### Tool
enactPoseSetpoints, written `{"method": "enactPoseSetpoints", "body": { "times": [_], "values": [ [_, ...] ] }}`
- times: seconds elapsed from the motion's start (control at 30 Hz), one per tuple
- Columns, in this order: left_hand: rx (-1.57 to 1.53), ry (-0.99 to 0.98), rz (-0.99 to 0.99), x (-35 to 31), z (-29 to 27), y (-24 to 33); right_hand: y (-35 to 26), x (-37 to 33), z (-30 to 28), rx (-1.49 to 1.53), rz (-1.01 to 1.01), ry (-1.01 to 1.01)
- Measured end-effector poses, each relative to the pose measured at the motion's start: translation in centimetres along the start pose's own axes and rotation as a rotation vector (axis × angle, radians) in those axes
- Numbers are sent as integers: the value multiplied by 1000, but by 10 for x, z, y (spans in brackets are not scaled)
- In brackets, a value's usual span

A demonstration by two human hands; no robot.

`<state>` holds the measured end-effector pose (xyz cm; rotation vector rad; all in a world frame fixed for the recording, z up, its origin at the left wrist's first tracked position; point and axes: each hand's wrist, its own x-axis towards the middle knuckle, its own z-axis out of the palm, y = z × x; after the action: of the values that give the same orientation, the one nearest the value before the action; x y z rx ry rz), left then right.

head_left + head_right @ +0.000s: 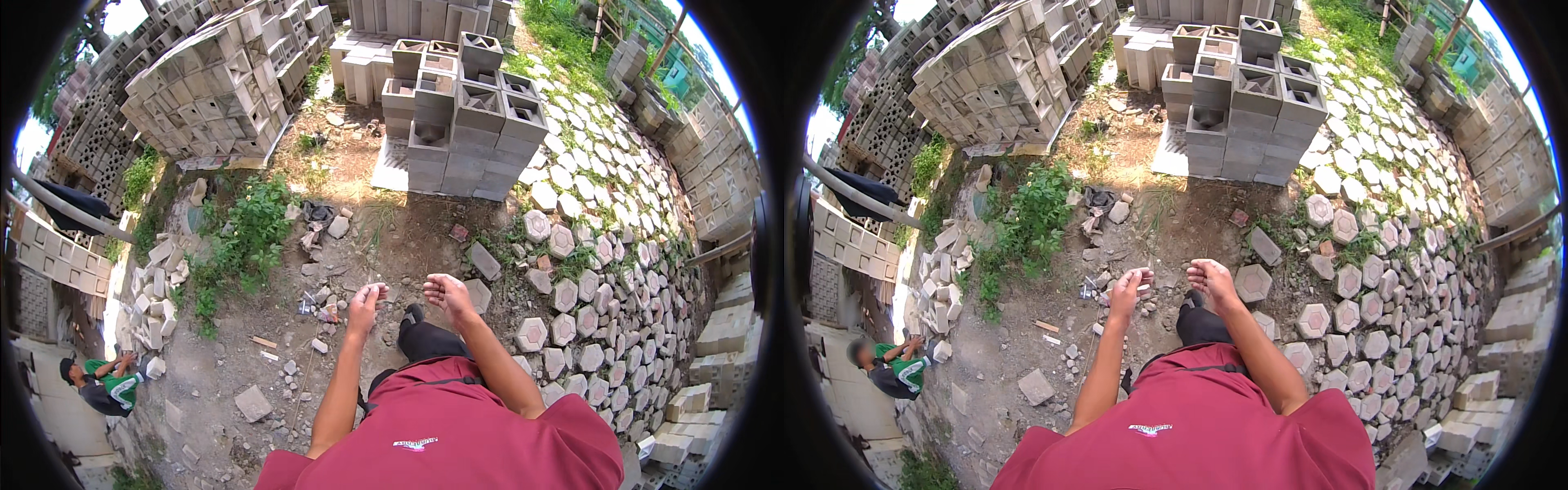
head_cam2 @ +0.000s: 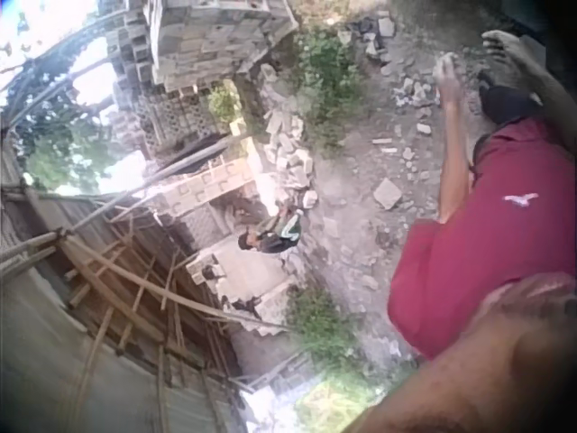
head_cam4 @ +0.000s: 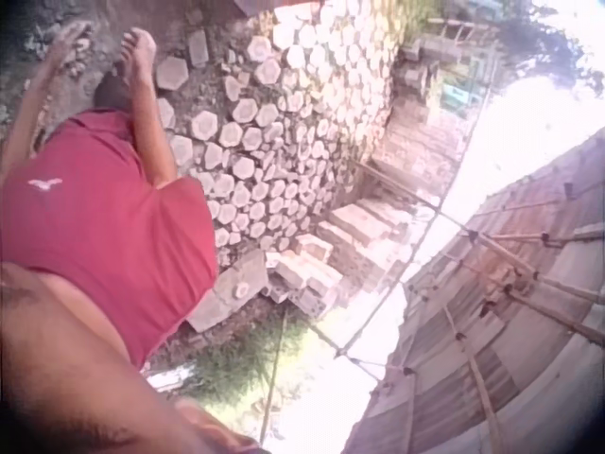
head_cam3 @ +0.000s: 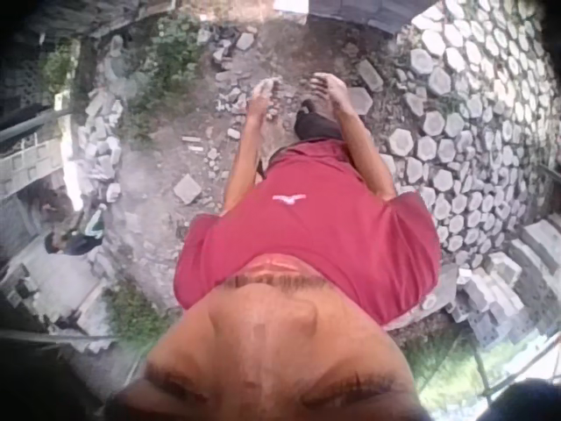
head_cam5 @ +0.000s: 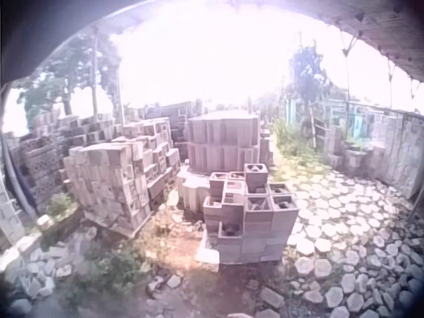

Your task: The person stacks grey decorative concrete bricks one by one on top of an existing pile in an outdoor workspace.

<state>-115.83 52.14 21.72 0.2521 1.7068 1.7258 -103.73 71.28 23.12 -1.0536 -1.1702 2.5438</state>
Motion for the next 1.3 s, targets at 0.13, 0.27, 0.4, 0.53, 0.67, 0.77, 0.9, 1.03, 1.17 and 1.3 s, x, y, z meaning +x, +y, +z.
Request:
{"method": "enactPoseSetpoints", "body": {
  "times": [0.13, 0.27, 0.4, 0.53, 0.67, 0.77, 0.9, 1.03, 1.17, 1.3],
  "values": [
    [14, -2, 120, 73, 4, 86, -71, 66, 34, -69, -38, -18],
    [-167, 123, 72, 133, -12, 106, -111, 119, 62, -26, 11, -85],
    [-213, 120, -25, 193, -6, 113, -125, 172, 68, 55, 104, -25],
    [-196, 45, -70, 274, -4, 133, -140, 240, 74, 186, 170, 37],
    [-198, -30, -125, 380, -8, 156, -179, 314, 86, 242, 154, 153],
    [-174, -73, -174, 463, -5, 183, -222, 370, 92, 324, 144, 262],
    [-70, -173, -227, 553, -1, 237, -285, 409, 114, 383, 130, 353],
    [22, -280, -221, 620, 9, 291, -340, 427, 135, 388, 58, 373],
    [81, -356, -213, 678, 25, 325, -369, 450, 132, 431, 26, 410],
    [137, -378, -254, 717, 44, 338, -387, 474, 120, 525, 64, 425]
  ]
}}
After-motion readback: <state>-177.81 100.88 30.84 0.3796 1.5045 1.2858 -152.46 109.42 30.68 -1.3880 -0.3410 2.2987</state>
